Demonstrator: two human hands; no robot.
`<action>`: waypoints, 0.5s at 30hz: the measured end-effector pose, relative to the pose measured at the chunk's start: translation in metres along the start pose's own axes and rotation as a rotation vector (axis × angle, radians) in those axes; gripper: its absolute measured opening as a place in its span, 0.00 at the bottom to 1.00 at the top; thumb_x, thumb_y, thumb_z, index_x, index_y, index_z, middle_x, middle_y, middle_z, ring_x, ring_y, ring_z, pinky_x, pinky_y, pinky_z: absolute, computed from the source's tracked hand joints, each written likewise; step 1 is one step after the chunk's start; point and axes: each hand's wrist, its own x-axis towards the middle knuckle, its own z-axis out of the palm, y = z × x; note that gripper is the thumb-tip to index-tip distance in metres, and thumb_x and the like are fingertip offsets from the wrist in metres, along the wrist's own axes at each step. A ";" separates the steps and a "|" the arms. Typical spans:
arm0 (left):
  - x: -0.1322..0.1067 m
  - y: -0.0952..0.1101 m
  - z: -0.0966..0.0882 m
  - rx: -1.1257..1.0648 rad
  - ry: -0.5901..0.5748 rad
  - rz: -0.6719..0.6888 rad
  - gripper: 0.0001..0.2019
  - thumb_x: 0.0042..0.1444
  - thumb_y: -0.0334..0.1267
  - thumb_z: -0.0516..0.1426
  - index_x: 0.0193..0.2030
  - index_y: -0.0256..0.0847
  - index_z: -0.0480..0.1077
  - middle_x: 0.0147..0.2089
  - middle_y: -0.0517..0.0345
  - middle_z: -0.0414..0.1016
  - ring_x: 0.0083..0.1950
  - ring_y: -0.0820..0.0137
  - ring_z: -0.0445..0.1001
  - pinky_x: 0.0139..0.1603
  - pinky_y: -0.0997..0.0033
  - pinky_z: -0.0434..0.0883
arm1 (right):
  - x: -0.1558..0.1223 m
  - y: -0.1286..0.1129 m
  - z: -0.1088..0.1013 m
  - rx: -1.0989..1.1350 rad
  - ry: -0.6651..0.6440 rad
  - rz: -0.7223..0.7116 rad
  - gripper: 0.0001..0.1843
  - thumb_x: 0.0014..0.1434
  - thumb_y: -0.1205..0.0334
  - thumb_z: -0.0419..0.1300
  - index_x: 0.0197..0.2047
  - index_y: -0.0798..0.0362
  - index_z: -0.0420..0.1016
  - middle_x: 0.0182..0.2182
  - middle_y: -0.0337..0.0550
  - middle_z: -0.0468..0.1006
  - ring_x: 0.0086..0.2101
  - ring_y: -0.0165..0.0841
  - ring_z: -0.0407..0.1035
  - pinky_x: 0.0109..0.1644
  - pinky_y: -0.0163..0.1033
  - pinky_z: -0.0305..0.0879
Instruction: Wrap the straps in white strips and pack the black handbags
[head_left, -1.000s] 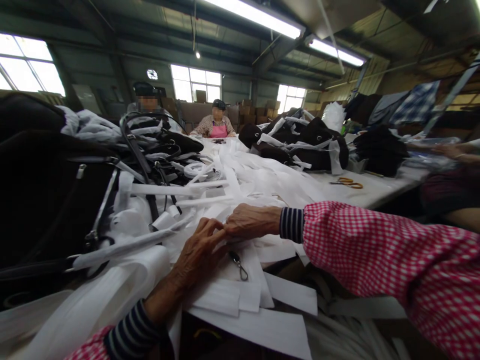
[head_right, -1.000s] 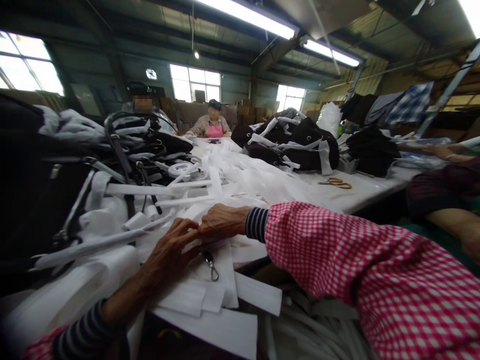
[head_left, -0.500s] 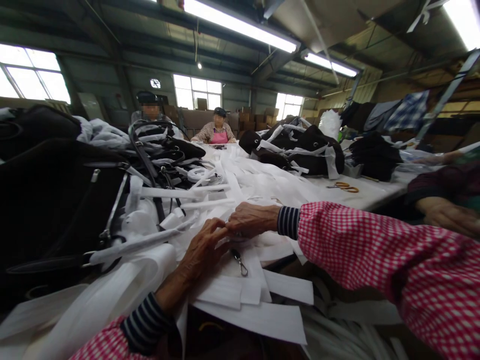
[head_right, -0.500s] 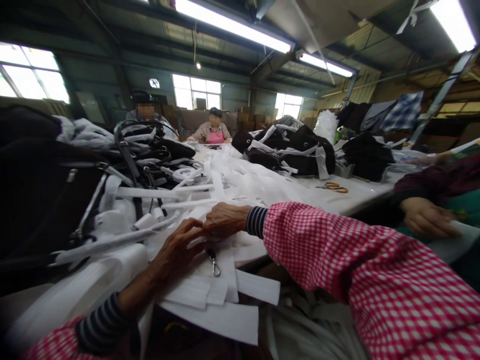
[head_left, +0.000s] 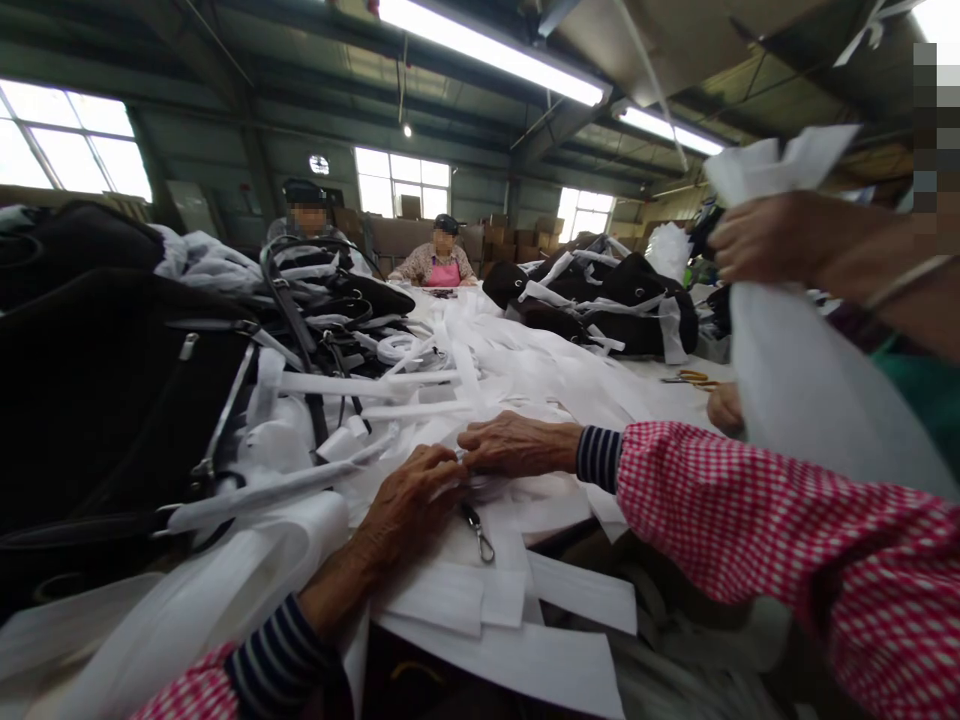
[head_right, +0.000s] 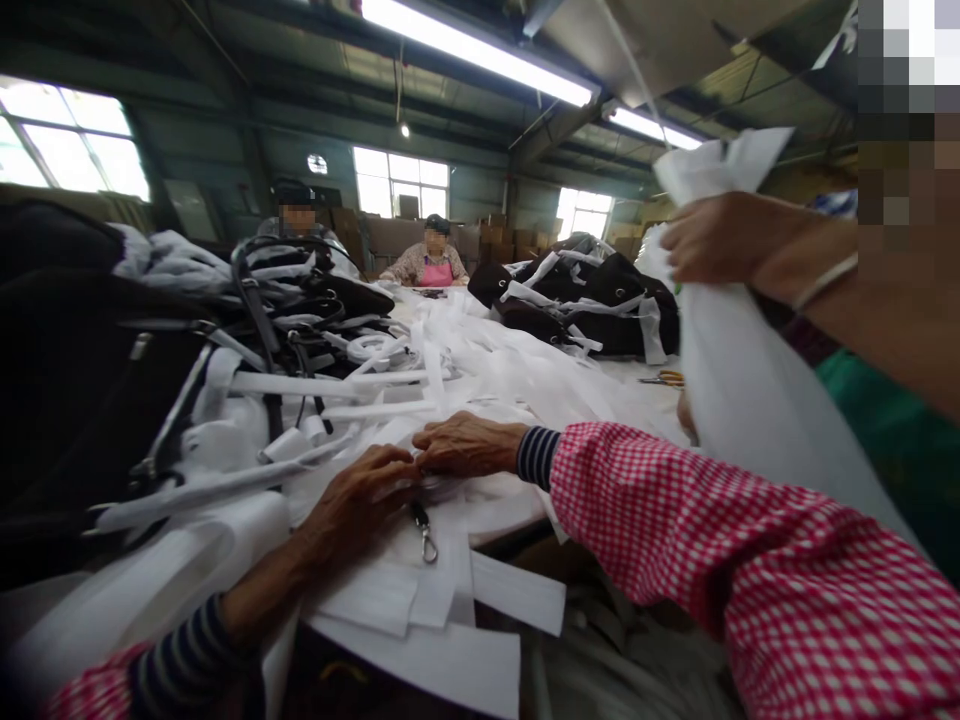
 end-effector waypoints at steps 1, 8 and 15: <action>0.000 0.000 0.000 0.005 -0.008 -0.001 0.07 0.67 0.34 0.57 0.47 0.45 0.77 0.53 0.53 0.76 0.53 0.61 0.73 0.52 0.64 0.71 | -0.001 0.000 0.000 0.033 0.016 0.008 0.11 0.72 0.69 0.54 0.40 0.55 0.77 0.38 0.42 0.72 0.34 0.30 0.64 0.33 0.37 0.52; 0.002 0.000 -0.004 0.060 -0.069 0.015 0.07 0.69 0.35 0.55 0.45 0.46 0.76 0.52 0.56 0.77 0.52 0.64 0.73 0.49 0.67 0.68 | -0.004 0.007 -0.007 0.319 -0.025 0.111 0.12 0.67 0.73 0.60 0.30 0.57 0.74 0.31 0.35 0.65 0.29 0.25 0.60 0.33 0.34 0.51; 0.016 0.014 -0.022 0.163 -0.184 -0.026 0.08 0.69 0.36 0.56 0.41 0.45 0.76 0.45 0.57 0.78 0.48 0.63 0.72 0.43 0.67 0.66 | 0.003 0.004 -0.014 0.143 -0.080 0.100 0.09 0.70 0.69 0.57 0.39 0.55 0.79 0.36 0.40 0.72 0.29 0.27 0.62 0.32 0.35 0.50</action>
